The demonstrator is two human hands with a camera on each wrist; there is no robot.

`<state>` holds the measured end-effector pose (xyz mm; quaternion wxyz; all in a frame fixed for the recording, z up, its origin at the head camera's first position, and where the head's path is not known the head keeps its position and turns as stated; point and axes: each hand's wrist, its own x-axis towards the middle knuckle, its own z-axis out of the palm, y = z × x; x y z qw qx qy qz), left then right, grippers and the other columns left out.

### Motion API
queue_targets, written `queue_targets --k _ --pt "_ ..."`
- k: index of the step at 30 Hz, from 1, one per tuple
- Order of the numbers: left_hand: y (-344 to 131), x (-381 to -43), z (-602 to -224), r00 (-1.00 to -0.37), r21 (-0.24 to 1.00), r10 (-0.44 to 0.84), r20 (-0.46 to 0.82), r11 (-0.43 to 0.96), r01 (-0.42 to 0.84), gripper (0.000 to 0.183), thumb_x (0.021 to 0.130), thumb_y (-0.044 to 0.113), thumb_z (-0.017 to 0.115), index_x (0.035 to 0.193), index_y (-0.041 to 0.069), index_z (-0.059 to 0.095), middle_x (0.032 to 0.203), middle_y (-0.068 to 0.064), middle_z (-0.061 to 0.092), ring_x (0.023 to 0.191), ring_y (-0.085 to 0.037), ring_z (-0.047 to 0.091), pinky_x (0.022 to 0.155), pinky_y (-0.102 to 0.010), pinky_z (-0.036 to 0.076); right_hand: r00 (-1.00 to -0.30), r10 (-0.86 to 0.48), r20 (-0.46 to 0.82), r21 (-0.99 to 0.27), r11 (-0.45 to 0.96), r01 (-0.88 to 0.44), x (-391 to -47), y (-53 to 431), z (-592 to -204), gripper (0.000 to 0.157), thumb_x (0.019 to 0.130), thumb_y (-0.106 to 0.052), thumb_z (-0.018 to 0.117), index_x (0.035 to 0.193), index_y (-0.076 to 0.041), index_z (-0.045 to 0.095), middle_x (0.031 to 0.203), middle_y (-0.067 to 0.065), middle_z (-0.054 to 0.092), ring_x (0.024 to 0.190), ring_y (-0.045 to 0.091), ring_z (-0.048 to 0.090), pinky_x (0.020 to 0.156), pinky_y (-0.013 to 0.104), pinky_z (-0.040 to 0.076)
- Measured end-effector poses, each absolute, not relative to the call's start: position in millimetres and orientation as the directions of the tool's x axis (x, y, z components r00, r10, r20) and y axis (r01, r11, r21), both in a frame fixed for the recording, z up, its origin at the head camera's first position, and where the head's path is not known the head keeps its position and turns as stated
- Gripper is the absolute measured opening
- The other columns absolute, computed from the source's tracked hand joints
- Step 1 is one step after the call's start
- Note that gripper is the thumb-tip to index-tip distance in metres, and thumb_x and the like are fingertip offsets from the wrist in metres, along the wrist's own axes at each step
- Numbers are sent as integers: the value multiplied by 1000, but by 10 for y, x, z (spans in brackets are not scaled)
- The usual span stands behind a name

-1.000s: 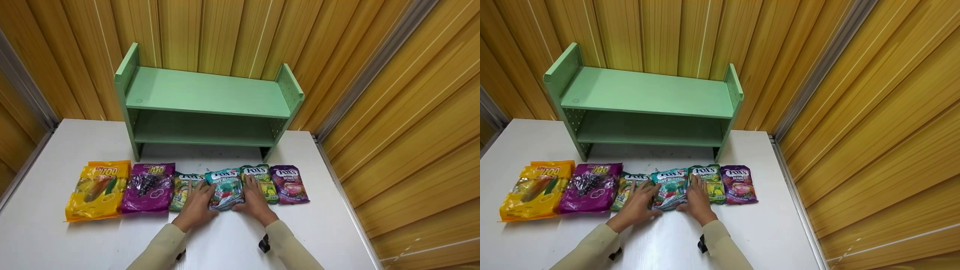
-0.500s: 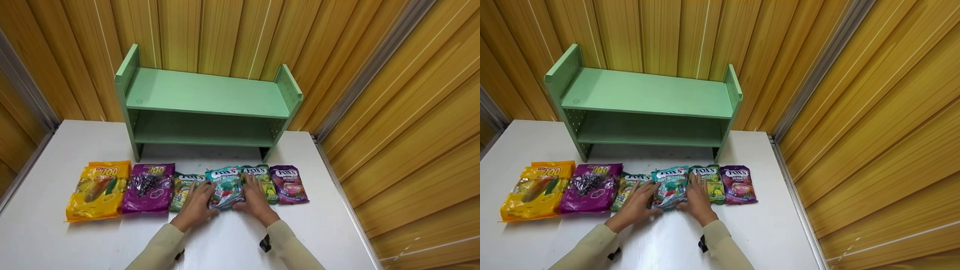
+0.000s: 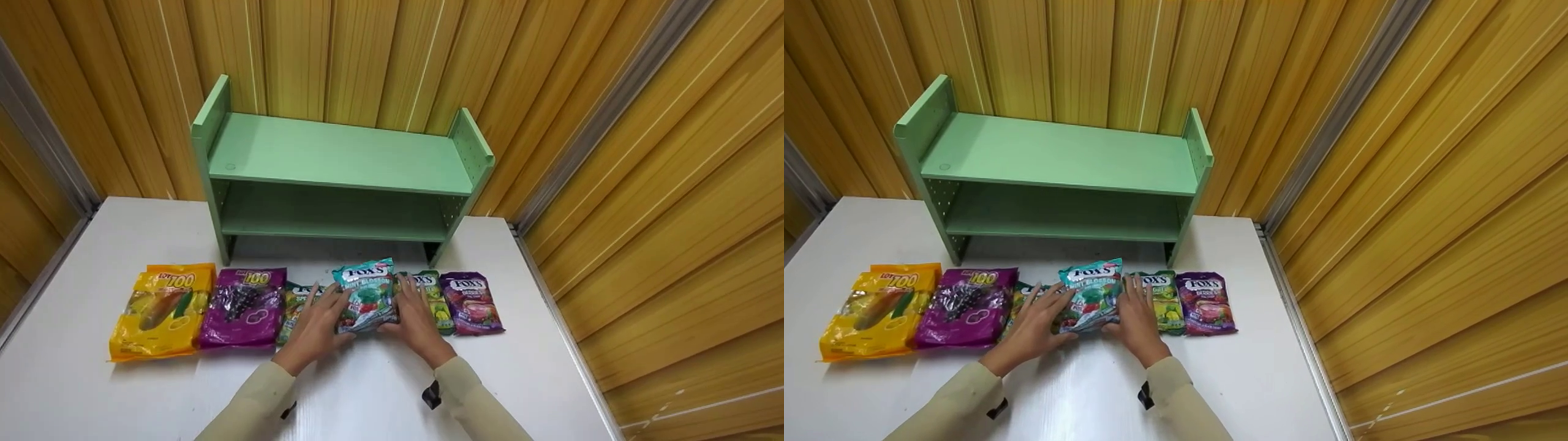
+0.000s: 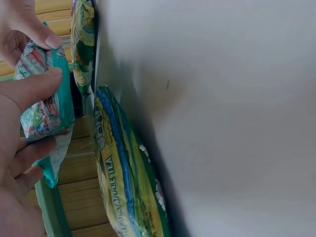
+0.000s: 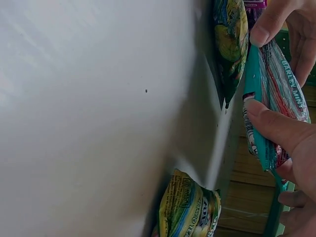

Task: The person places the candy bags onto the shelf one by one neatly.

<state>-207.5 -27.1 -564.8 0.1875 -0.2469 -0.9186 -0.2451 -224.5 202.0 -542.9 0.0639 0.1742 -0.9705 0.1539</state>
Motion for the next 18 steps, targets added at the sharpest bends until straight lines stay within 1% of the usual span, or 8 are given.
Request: queue_targets --k 3,5,6,9,13,16,18 --pt "-299 -2080 -5613 -808 364 354 471 756 543 87 67 35 89 140 8 49 131 -11 62 136 -33 45 117 -59 20 -936 -307 170 -295 891 -346 -2251 1980 -5398 57 70 -36 84 109 -1 61 157 14 31 148 36 21 121 54 15" --pt "-314 -2085 -5593 -808 359 348 476 762 539 87 67 35 88 141 9 49 131 -10 62 137 -32 44 117 -59 20 -938 -299 174 -292 894 -339 -2260 1957 -5380 67 72 -37 83 122 0 58 158 14 30 148 35 22 121 53 15" --pt "-321 -2087 -5582 -806 356 346 480 763 540 87 68 35 88 141 9 48 131 -10 62 137 -32 44 117 -59 20 -937 -299 180 -286 896 -340 -2264 1947 -5373 70 72 -38 83 125 0 56 157 14 30 148 35 22 121 54 16" --pt "-337 -2100 -5554 -806 346 340 485 772 534 88 68 35 88 142 10 47 131 -9 62 138 -31 42 117 -60 21 -936 -293 198 -283 897 -340 -2278 1924 -5351 65 74 -39 82 121 -2 58 156 14 32 147 34 24 120 54 16" --pt "-355 -2119 -5503 -814 338 333 476 785 519 88 70 36 87 144 13 45 135 -7 60 139 -29 41 116 -60 23 -934 -276 226 -309 889 -338 -2302 1895 -5325 50 75 -37 81 108 -6 60 154 12 36 145 31 29 120 52 18" --pt "-373 -2137 -5459 -815 325 334 473 794 514 87 72 38 85 144 14 44 137 -6 59 139 -28 42 116 -60 24 -936 -256 243 -337 882 -328 -2311 1867 -5307 43 75 -35 82 99 -9 58 153 9 39 142 31 35 120 50 22" --pt "-387 -2153 -5431 -812 322 334 478 793 517 86 72 38 85 144 14 45 136 -6 60 138 -28 43 115 -60 24 -939 -240 248 -357 878 -319 -2314 1848 -5297 42 76 -34 82 98 -10 56 151 8 41 141 32 37 118 49 26"
